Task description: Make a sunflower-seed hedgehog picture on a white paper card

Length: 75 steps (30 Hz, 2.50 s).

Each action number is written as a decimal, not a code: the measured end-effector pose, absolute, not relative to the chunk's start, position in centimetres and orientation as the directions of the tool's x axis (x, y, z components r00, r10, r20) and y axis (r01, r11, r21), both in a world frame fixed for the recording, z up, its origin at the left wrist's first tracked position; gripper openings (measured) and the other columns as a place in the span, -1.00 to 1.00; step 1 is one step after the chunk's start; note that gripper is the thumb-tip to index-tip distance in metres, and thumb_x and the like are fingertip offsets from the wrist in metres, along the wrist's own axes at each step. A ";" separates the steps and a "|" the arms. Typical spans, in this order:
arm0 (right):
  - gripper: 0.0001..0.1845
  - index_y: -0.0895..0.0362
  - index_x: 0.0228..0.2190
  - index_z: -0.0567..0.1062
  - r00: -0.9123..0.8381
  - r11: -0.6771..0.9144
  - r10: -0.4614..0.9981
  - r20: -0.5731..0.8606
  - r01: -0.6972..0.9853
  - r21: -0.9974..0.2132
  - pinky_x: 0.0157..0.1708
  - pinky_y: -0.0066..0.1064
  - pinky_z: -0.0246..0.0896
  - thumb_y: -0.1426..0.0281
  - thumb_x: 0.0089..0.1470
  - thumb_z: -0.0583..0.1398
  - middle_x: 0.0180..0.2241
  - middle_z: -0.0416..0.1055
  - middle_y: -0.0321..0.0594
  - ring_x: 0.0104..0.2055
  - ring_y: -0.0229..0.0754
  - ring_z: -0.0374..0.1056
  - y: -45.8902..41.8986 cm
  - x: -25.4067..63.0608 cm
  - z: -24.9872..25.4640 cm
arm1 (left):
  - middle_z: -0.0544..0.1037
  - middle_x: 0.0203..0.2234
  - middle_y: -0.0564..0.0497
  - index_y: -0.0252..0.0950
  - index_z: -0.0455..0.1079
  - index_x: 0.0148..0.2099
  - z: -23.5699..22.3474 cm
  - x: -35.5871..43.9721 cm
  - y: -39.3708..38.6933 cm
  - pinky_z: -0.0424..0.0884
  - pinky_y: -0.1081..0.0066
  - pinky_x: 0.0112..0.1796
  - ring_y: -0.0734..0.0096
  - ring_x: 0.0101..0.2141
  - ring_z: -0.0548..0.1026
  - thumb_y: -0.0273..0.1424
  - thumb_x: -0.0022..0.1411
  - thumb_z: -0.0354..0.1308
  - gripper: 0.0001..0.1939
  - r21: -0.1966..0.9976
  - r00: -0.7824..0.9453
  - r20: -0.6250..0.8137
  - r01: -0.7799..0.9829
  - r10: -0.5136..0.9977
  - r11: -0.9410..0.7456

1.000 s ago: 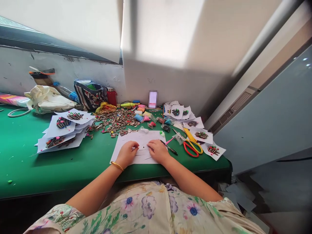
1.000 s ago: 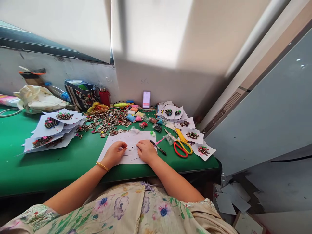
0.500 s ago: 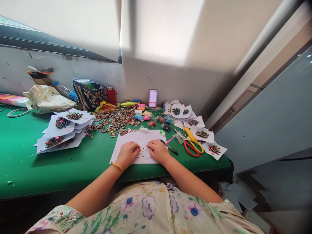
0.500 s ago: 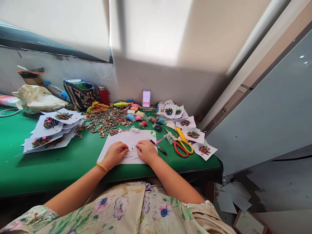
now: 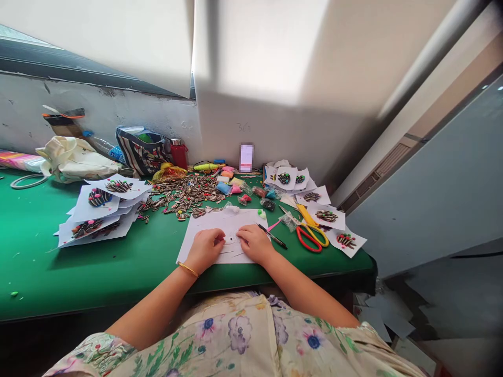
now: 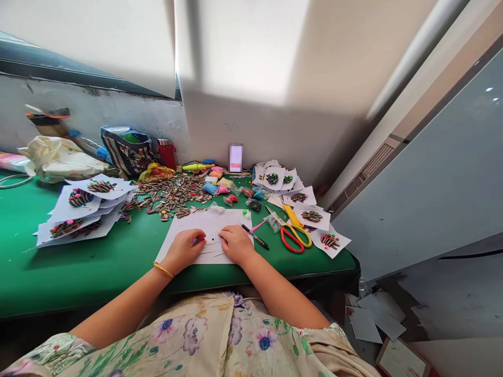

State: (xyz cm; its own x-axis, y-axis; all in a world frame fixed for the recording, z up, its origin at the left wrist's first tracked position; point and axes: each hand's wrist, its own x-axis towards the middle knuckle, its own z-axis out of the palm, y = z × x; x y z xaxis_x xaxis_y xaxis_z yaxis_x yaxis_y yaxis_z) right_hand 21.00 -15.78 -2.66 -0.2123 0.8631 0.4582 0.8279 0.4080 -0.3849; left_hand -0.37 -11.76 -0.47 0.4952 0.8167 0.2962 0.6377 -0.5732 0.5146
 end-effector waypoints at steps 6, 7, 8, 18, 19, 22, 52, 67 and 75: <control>-0.73 0.07 -0.17 0.60 -0.214 0.405 0.867 0.450 0.828 -0.388 0.07 -0.20 0.27 0.53 0.11 0.20 -0.09 0.53 -0.15 -0.01 -0.06 0.35 -15.7 21.0 -2.7 | 0.61 -0.25 -0.07 -0.21 0.57 -0.25 -0.8 -0.6 -11.7 0.34 0.20 -0.10 0.14 -0.18 0.52 -0.32 0.25 0.12 -0.81 0.467 0.479 0.310 0.675 0.821 -0.571; -0.73 0.07 -0.17 0.60 -0.211 0.403 0.868 0.450 0.828 -0.389 0.07 -0.20 0.27 0.53 0.11 0.20 -0.09 0.53 -0.16 0.00 -0.06 0.35 -15.7 21.0 -2.7 | 0.60 -0.23 -0.08 -0.20 0.59 -0.25 -0.8 -0.7 -11.7 0.34 0.19 -0.10 0.12 -0.17 0.51 -0.31 0.25 0.13 -0.80 0.448 0.478 0.310 0.689 0.822 -0.570; -0.73 0.06 -0.17 0.60 -0.210 0.402 0.868 0.450 0.829 -0.389 0.07 -0.20 0.27 0.53 0.11 0.20 -0.09 0.53 -0.16 -0.01 -0.06 0.35 -15.7 21.0 -2.7 | 0.60 -0.22 -0.08 -0.19 0.60 -0.25 -0.9 -0.7 -11.6 0.33 0.19 -0.10 0.12 -0.16 0.50 -0.30 0.25 0.14 -0.80 0.429 0.481 0.305 0.701 0.822 -0.570; -0.73 0.09 -0.17 0.60 -0.215 0.409 0.861 0.460 0.831 -0.377 0.06 -0.21 0.28 0.53 0.10 0.21 -0.09 0.53 -0.15 -0.02 -0.05 0.36 -15.8 21.0 -2.7 | 0.60 -0.21 -0.08 -0.17 0.63 -0.19 -1.2 -1.0 -11.7 0.34 0.20 -0.11 0.15 -0.17 0.51 -0.29 0.31 0.10 -0.74 0.370 0.545 0.281 0.698 0.790 -0.613; -0.73 0.09 -0.17 0.60 -0.218 0.411 0.860 0.461 0.831 -0.375 0.06 -0.21 0.28 0.53 0.11 0.21 -0.09 0.53 -0.15 -0.02 -0.05 0.36 -15.8 21.0 -2.7 | 0.60 -0.21 -0.07 -0.17 0.63 -0.18 -1.3 -1.2 -11.7 0.34 0.20 -0.10 0.16 -0.17 0.51 -0.30 0.32 0.09 -0.73 0.371 0.556 0.287 0.686 0.780 -0.626; -0.73 0.10 -0.17 0.60 -0.226 0.416 0.860 0.457 0.830 -0.372 0.07 -0.22 0.28 0.53 0.11 0.20 -0.09 0.53 -0.15 -0.01 -0.06 0.36 -15.7 21.1 -2.7 | 0.60 -0.17 -0.06 -0.16 0.62 -0.11 -1.6 -1.7 -11.9 0.35 0.21 -0.06 0.18 -0.15 0.51 -0.36 0.34 0.06 -0.72 0.371 0.589 0.315 0.645 0.744 -0.668; -0.73 0.08 -0.16 0.60 -0.222 0.414 0.858 0.463 0.834 -0.366 0.05 -0.21 0.29 0.53 0.11 0.20 -0.09 0.53 -0.15 -0.01 -0.06 0.36 -15.8 21.0 -2.7 | 0.55 -0.14 -0.04 -0.06 0.54 0.01 -0.6 -2.1 -14.0 0.12 -0.08 0.21 0.19 -0.08 0.48 -0.55 0.27 -0.02 -0.58 0.237 0.622 0.315 0.680 0.717 -0.694; -0.74 0.11 -0.16 0.60 -0.220 0.408 0.862 0.457 0.837 -0.366 0.07 -0.23 0.28 0.53 0.11 0.21 -0.09 0.53 -0.15 -0.01 -0.07 0.35 -15.9 21.0 -2.5 | 0.57 -0.10 -0.09 -0.16 0.56 -0.02 -0.9 -2.1 -13.7 0.19 -0.04 0.18 0.17 -0.08 0.50 -0.50 0.30 -0.04 -0.62 0.265 0.606 0.320 0.681 0.729 -0.682; -0.74 0.09 -0.16 0.60 -0.219 0.398 0.868 0.446 0.843 -0.361 0.08 -0.23 0.29 0.52 0.13 0.21 -0.08 0.53 -0.15 0.00 -0.07 0.35 -16.0 21.0 -2.4 | 0.57 -0.11 -0.07 -0.10 0.56 -0.02 -0.7 -2.1 -13.9 0.17 -0.08 0.19 0.16 -0.08 0.50 -0.50 0.27 -0.03 -0.60 0.286 0.599 0.328 0.674 0.731 -0.681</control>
